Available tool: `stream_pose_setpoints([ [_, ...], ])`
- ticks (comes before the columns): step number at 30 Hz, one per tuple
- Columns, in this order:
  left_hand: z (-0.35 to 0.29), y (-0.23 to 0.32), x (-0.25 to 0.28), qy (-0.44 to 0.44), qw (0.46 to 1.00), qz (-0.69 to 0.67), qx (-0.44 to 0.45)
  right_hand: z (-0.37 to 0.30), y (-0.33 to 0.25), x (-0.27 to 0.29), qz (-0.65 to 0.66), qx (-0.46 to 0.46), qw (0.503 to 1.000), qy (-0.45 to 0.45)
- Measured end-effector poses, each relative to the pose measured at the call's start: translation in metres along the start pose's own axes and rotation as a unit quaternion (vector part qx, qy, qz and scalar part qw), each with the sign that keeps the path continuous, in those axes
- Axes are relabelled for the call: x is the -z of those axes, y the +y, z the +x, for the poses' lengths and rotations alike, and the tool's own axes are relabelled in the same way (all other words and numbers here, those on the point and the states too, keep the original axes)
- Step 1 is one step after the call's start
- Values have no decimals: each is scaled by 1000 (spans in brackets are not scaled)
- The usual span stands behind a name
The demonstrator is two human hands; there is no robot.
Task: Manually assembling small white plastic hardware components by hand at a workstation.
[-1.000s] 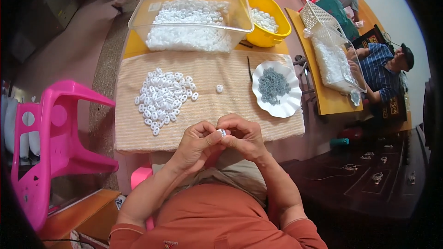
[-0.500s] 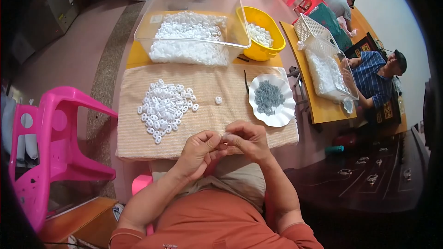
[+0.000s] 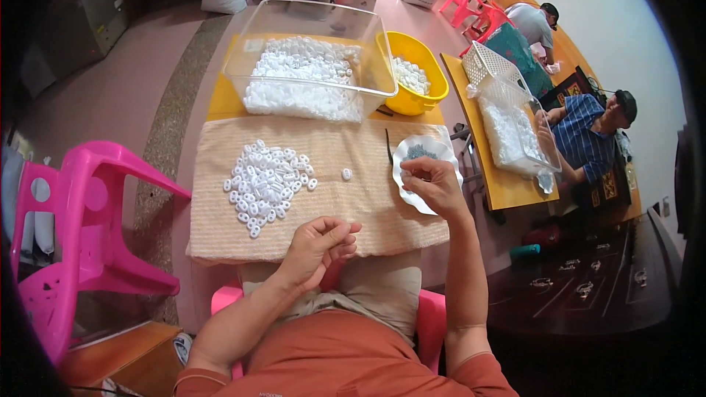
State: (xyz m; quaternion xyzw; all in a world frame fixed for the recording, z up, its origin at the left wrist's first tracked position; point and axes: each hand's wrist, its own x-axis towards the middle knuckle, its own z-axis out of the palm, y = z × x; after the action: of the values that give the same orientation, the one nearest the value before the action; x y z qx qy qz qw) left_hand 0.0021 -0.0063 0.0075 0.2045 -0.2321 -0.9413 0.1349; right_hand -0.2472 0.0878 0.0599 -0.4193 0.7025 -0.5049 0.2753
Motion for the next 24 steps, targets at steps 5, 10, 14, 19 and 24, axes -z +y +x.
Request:
stream_pose_setpoints([
  [5, 0, -5, 3, -1, 1000, 5, 0, 37, -1, 42, -213, 12, 976, 51],
  [10, 2, -6, 3, 2, 1000, 4, 5, 81, -19, 43, -90, 141, 954, 250],
  [14, 1, 0, 0, 5, 1000, 11, 2, 68, 0, 22, -66, 175, 964, 189],
  [19, 2, -1, 1, 10, 1000, 11, -8, 29, 13, -31, -164, 78, 983, 4],
  [24, 2, -4, 4, 15, 1000, 23, -11, 23, 14, -71, -308, 139, 940, -47],
])
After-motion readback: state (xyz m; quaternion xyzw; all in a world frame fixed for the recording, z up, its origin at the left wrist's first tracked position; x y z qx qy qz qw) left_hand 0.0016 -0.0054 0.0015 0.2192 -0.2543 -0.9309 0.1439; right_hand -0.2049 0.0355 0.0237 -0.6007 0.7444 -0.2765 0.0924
